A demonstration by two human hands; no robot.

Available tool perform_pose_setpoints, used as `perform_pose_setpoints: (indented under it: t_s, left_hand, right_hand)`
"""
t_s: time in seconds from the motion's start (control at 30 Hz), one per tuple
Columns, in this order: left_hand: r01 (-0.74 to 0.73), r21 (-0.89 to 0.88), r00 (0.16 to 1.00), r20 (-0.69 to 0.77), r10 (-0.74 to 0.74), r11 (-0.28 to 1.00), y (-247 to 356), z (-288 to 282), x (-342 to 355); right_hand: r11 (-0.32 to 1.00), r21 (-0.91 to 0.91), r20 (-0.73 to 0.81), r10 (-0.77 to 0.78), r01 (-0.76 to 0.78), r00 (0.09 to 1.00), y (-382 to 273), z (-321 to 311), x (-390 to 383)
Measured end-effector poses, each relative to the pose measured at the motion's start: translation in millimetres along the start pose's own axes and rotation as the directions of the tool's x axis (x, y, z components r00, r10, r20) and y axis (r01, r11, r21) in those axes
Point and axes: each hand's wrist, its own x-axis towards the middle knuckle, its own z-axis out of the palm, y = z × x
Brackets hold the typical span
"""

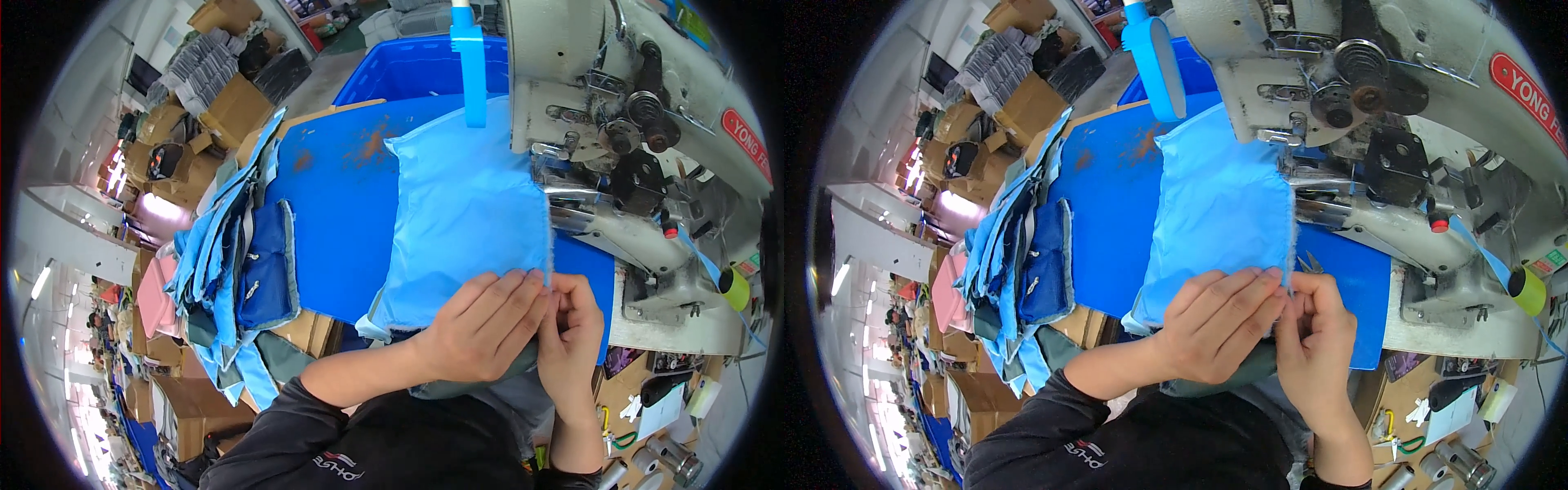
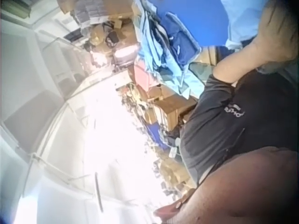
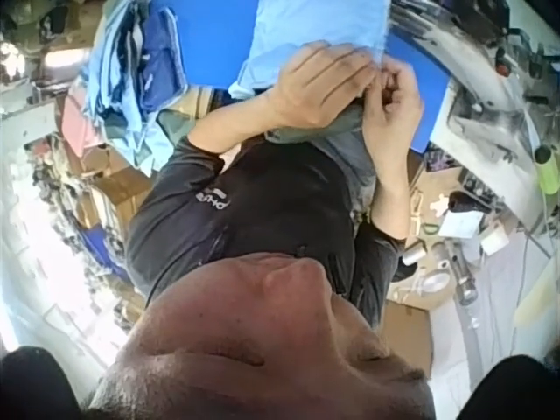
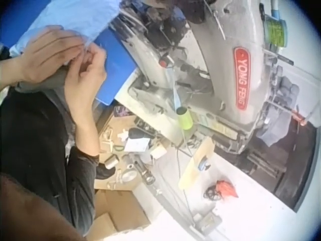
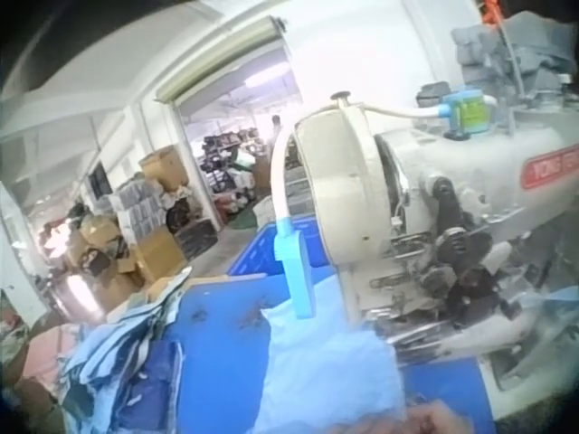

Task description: Assembling and sewing components of a blue fabric bag using an industrial sewing machine.

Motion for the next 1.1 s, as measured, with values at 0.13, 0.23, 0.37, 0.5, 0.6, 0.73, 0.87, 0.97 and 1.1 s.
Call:
perform_pose_setpoints:
  t_s: [0.13,0.23,0.37,0.5,0.6,0.73,0.87,0.97,1.1]
  left_hand:
    - [-0.066,0.019,0.998,-0.014,0.066,0.998,-7,3,-1]
    - [-0.105,0.034,0.994,-0.018,0.106,0.994,-17,9,3]
    - [-0.132,0.043,0.991,-0.021,0.133,0.990,-33,21,8]
    - [-0.163,0.044,0.985,-0.042,0.165,0.986,-49,34,14]
    - [-0.158,0.031,0.987,-0.032,0.159,0.987,-60,40,18]
    - [-0.135,-0.026,0.990,-0.031,0.134,0.991,-67,41,22]
    - [-0.005,-0.029,0.985,-0.171,0.000,1.000,-58,35,16]
    - [-0.035,0.021,0.996,-0.084,0.037,0.999,-53,25,22]
    - [0.082,-0.106,0.994,0.084,-0.074,0.991,-52,13,32]
  right_hand:
    - [0.994,0.112,-0.012,0.006,-0.004,1.000,1,5,2]
    - [0.981,0.195,-0.010,0.016,-0.013,1.000,6,7,11]
    - [0.972,0.232,-0.003,0.024,-0.023,1.000,9,9,28]
    - [0.971,0.239,-0.020,0.030,-0.024,0.999,12,12,44]
    - [0.967,0.255,-0.020,0.028,-0.022,0.999,10,15,56]
    - [0.973,0.225,-0.031,0.056,-0.047,0.998,10,14,59]
    - [0.976,0.212,-0.077,0.070,-0.052,0.995,11,19,44]
    - [0.990,0.142,-0.116,0.019,-0.003,0.993,11,15,43]
    - [0.991,0.137,-0.097,0.023,-0.009,0.995,4,16,44]
